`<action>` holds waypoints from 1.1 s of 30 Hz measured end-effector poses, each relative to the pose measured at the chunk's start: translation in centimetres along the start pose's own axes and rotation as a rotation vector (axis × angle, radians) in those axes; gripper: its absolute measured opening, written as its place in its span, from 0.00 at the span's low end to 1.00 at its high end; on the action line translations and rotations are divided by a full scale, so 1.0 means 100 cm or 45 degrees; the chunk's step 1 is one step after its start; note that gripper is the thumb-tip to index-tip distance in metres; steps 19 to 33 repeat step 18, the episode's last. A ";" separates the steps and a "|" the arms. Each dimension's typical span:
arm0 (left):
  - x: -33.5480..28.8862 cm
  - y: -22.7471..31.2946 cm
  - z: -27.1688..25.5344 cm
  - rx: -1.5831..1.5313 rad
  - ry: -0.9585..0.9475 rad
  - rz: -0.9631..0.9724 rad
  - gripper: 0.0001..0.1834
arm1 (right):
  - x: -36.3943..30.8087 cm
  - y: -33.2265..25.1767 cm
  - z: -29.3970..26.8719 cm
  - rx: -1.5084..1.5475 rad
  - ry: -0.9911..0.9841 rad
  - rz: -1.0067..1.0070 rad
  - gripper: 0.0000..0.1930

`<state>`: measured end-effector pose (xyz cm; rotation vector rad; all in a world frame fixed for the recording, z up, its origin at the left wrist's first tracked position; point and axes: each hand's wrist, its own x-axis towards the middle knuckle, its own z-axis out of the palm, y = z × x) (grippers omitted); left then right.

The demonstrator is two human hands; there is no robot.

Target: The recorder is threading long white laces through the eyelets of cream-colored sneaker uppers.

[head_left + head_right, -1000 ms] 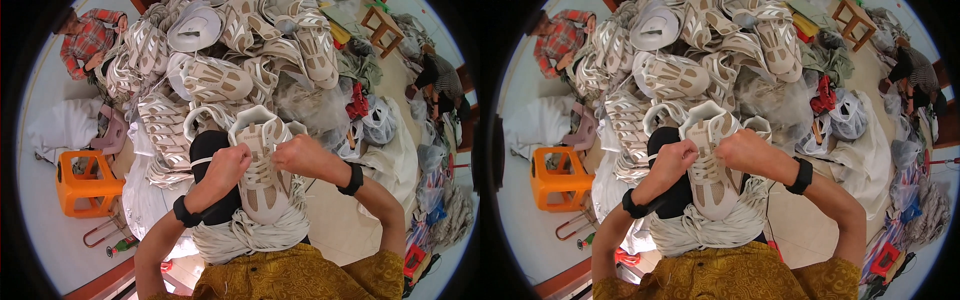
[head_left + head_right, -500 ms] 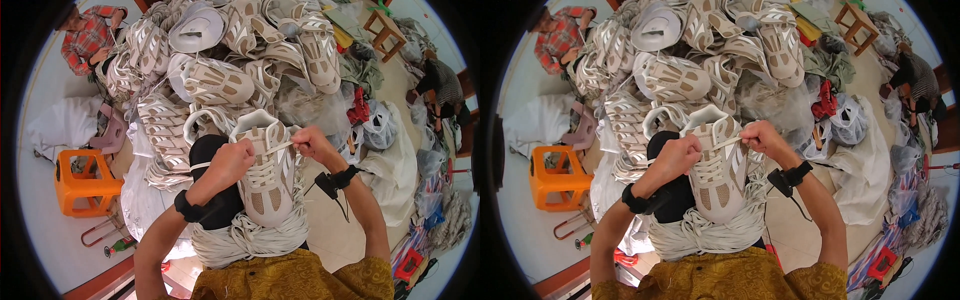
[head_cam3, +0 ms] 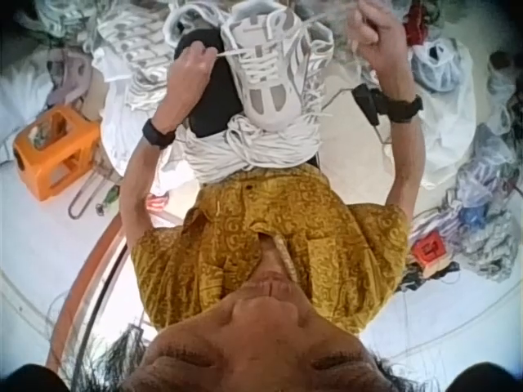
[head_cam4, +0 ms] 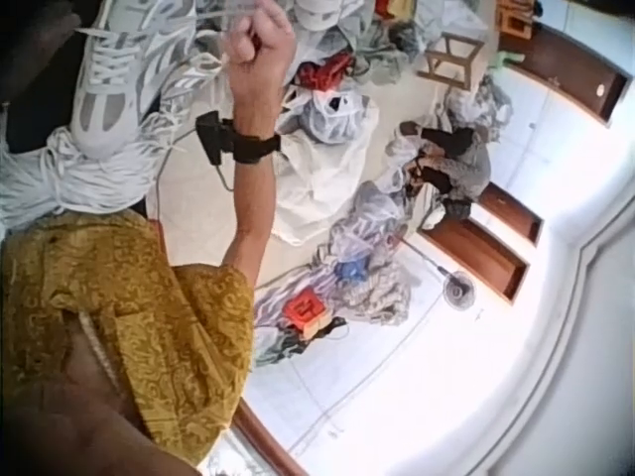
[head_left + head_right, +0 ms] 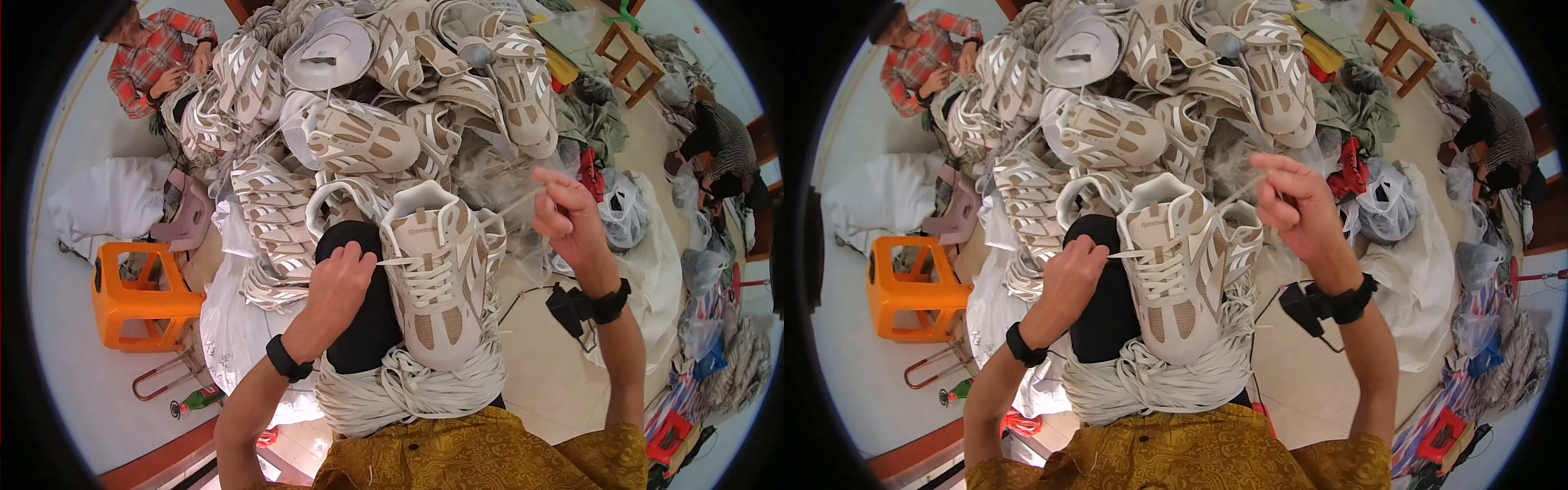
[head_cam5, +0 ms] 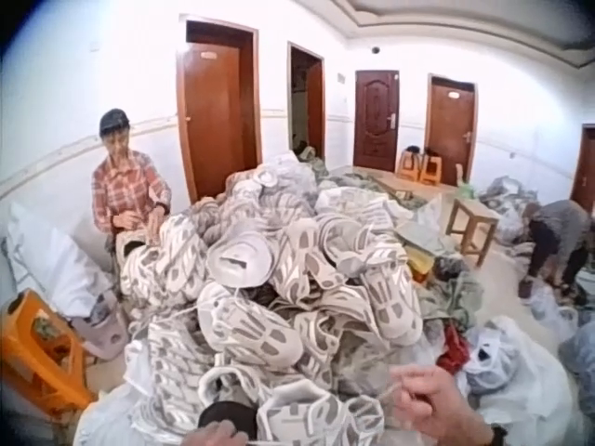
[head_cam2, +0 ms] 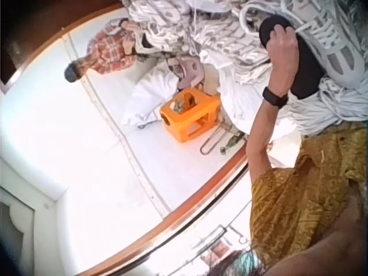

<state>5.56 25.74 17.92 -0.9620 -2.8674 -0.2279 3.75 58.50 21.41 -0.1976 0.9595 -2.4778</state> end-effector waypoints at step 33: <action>-0.044 -0.099 -0.034 -2.564 0.532 -0.766 0.15 | -0.095 -0.057 -0.112 -2.435 0.065 0.224 0.06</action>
